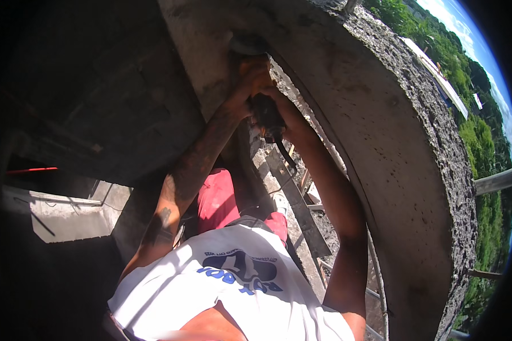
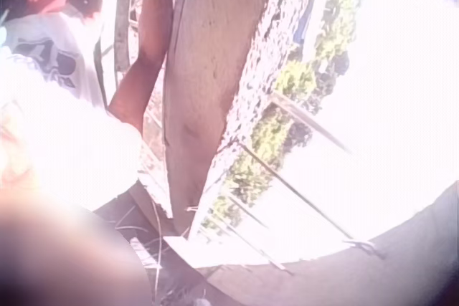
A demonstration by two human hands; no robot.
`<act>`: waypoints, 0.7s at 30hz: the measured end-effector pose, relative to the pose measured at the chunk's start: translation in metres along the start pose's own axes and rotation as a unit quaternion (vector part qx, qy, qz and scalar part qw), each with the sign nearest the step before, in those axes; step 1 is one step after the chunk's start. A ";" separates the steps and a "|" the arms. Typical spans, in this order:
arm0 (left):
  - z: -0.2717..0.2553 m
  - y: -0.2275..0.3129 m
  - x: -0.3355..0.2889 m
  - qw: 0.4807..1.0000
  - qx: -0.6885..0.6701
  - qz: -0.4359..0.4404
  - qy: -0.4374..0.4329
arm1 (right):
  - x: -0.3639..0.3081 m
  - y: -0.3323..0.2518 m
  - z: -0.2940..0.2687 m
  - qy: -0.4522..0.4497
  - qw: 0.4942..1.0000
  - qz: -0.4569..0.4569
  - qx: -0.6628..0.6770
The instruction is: The person uses an angle grinder to cut and smooth a concrete beam at a construction site. They hold the tool with both hands and move it along the beam's edge, generating dust as they work.
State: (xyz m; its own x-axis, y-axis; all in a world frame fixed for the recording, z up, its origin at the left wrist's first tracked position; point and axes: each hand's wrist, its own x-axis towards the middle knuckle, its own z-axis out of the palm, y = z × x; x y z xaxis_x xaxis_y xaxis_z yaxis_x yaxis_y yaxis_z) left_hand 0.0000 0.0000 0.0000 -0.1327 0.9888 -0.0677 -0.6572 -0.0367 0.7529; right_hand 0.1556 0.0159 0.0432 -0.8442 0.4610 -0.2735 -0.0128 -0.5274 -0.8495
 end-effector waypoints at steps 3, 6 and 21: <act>-0.008 0.004 -0.003 1.000 0.005 -0.023 -0.015 | 0.003 0.005 0.005 -0.010 1.000 -0.012 0.010; -0.003 0.001 0.000 1.000 0.002 -0.015 -0.005 | 0.002 0.004 0.003 -0.003 1.000 -0.010 0.006; -0.003 0.001 0.002 0.999 0.005 -0.038 -0.007 | 0.000 0.002 -0.005 -0.004 1.000 -0.007 -0.006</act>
State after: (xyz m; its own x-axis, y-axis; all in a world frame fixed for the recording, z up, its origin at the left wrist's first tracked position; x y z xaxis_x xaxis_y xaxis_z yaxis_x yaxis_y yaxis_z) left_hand -0.0032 0.0017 -0.0009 -0.0715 0.9907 -0.1157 -0.6578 0.0403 0.7521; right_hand 0.1588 0.0183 0.0388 -0.8482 0.4630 -0.2573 -0.0193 -0.5124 -0.8585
